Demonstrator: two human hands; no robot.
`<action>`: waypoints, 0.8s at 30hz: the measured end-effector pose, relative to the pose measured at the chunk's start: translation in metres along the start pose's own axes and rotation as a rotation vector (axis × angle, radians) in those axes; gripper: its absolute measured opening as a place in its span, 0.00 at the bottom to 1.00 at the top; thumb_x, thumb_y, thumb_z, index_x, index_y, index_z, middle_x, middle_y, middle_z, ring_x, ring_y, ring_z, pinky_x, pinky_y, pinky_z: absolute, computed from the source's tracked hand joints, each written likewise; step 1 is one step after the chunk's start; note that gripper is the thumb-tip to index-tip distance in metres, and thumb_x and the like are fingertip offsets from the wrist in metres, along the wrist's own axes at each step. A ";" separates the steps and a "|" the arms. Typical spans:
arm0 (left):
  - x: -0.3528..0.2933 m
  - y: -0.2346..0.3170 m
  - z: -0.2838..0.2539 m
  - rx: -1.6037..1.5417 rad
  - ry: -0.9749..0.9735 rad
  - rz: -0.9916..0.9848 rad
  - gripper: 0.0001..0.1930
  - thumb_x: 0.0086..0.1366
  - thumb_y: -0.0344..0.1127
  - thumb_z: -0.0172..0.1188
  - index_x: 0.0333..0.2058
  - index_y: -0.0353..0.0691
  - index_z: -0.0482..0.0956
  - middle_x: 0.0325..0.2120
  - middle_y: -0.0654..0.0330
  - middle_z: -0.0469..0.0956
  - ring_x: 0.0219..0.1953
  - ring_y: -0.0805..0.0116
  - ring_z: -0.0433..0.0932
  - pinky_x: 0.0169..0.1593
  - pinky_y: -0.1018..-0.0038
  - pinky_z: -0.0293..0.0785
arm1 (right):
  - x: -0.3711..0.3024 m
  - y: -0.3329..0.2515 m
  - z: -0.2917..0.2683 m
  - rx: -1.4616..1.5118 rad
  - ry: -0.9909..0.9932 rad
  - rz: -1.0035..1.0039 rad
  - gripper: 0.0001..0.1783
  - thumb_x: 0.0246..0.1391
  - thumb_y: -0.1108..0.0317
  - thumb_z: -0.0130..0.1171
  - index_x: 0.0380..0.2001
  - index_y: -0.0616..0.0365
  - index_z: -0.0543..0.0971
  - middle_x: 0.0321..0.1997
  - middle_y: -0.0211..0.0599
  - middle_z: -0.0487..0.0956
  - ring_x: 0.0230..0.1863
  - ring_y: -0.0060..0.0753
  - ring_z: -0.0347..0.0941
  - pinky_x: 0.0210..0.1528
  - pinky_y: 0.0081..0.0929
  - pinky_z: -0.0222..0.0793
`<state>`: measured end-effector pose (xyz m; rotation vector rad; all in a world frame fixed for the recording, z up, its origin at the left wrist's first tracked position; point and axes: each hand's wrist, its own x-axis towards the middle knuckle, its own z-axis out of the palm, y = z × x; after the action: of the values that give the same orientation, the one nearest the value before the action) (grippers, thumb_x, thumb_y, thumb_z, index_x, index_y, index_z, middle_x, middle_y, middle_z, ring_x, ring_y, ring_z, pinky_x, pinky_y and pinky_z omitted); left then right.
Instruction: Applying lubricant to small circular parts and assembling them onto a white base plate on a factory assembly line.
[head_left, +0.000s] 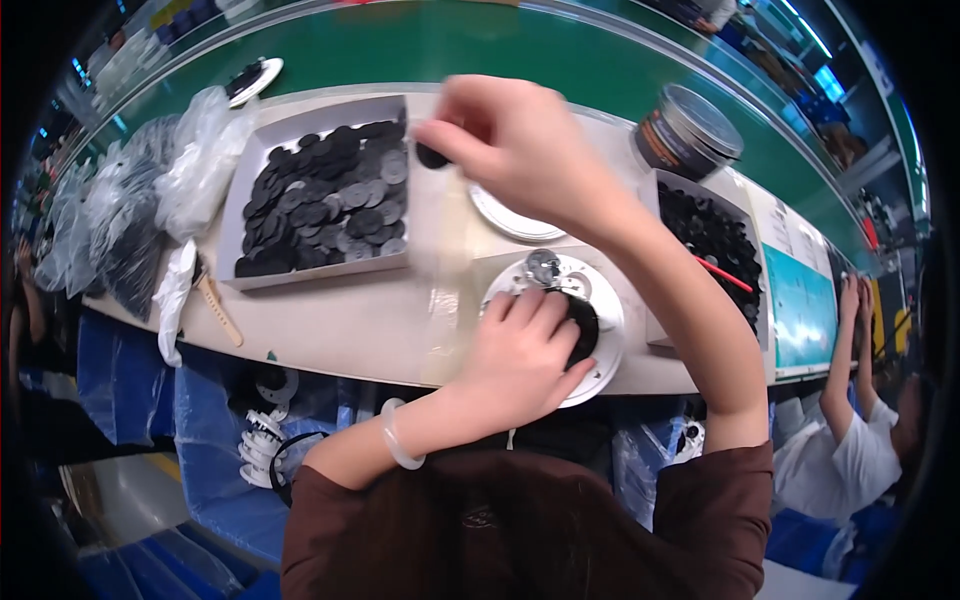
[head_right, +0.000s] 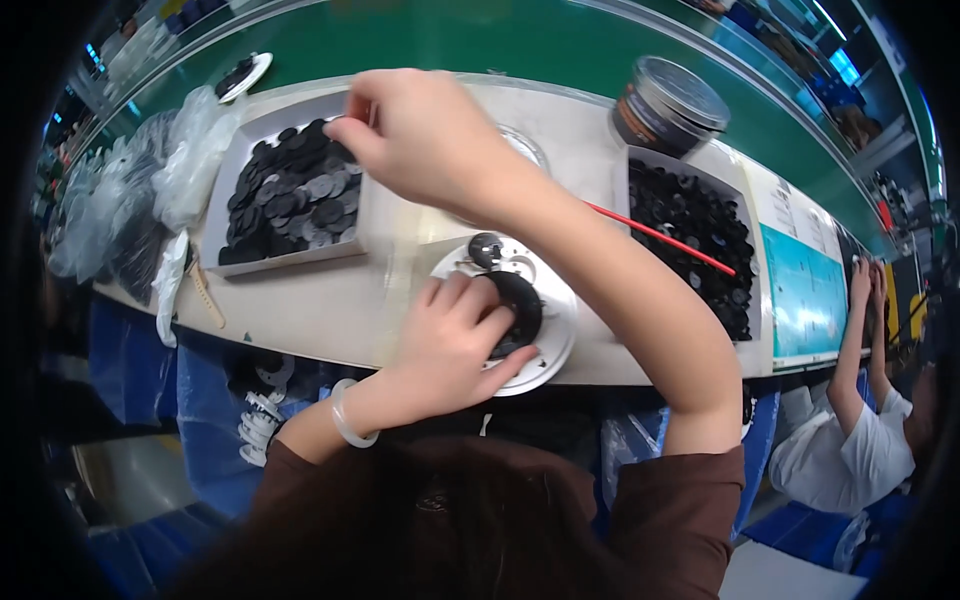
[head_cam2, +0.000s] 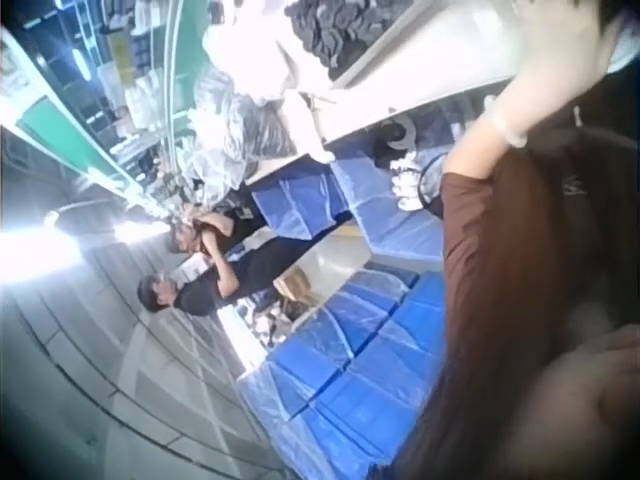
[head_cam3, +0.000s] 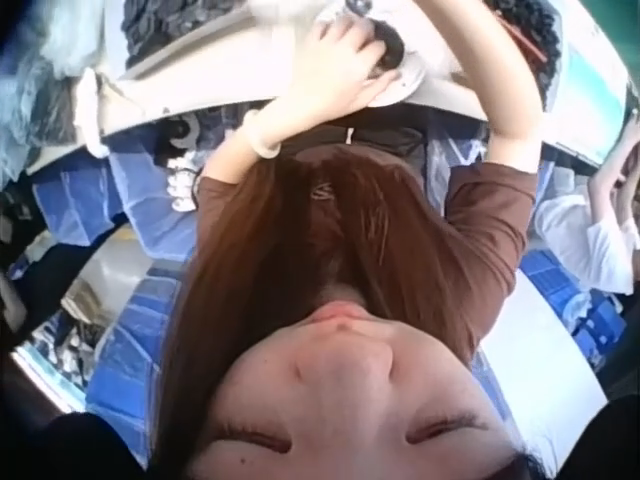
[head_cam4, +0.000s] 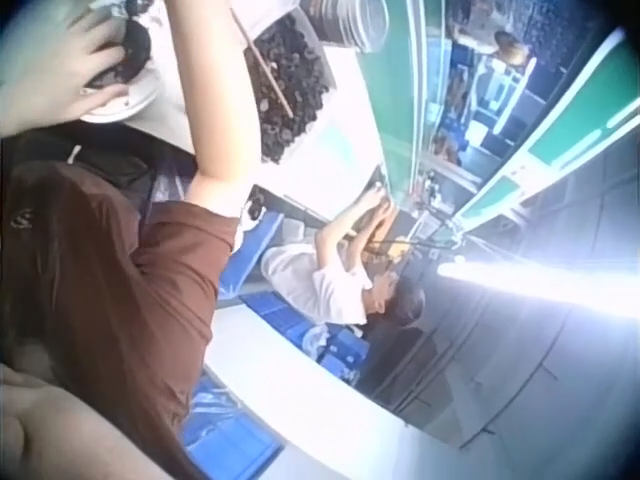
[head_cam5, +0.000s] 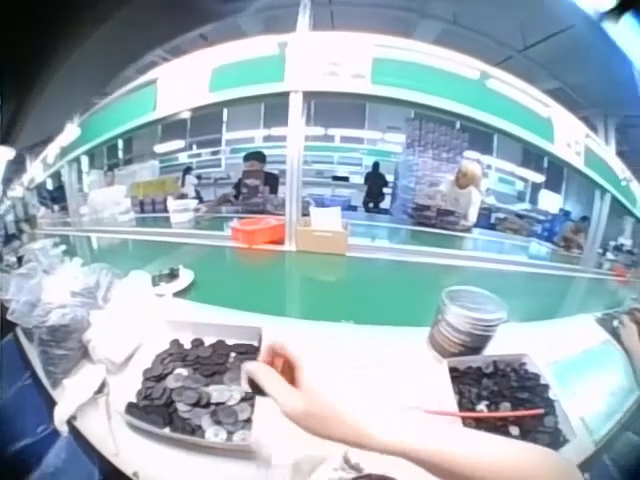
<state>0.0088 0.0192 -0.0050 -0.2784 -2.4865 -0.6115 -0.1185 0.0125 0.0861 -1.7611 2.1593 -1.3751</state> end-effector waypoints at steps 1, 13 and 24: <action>-0.003 -0.001 0.000 0.007 0.009 -0.046 0.15 0.44 0.43 0.63 0.25 0.37 0.74 0.27 0.58 0.67 0.33 0.61 0.67 0.36 0.69 0.60 | -0.015 0.004 -0.013 -0.032 0.004 0.006 0.13 0.48 0.65 0.58 0.20 0.63 0.72 0.12 0.27 0.66 0.17 0.14 0.60 0.18 0.18 0.55; -0.002 0.005 0.004 0.084 0.061 -0.055 0.28 0.44 0.42 0.63 0.44 0.35 0.70 0.46 0.55 0.68 0.44 0.57 0.64 0.45 0.64 0.58 | -0.128 0.035 -0.050 0.310 -0.253 0.782 0.12 0.55 0.67 0.50 0.20 0.63 0.70 0.15 0.28 0.71 0.16 0.15 0.65 0.19 0.18 0.60; 0.001 0.006 0.003 0.157 0.008 -0.035 0.24 0.46 0.44 0.61 0.41 0.36 0.73 0.47 0.54 0.68 0.46 0.57 0.65 0.48 0.62 0.57 | -0.137 0.029 -0.041 -0.206 -0.098 0.385 0.11 0.52 0.67 0.49 0.21 0.63 0.72 0.13 0.46 0.68 0.15 0.44 0.65 0.18 0.30 0.58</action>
<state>0.0085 0.0257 -0.0051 -0.1720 -2.5200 -0.4276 -0.1137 0.1459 0.0273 -1.3274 2.4871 -0.9871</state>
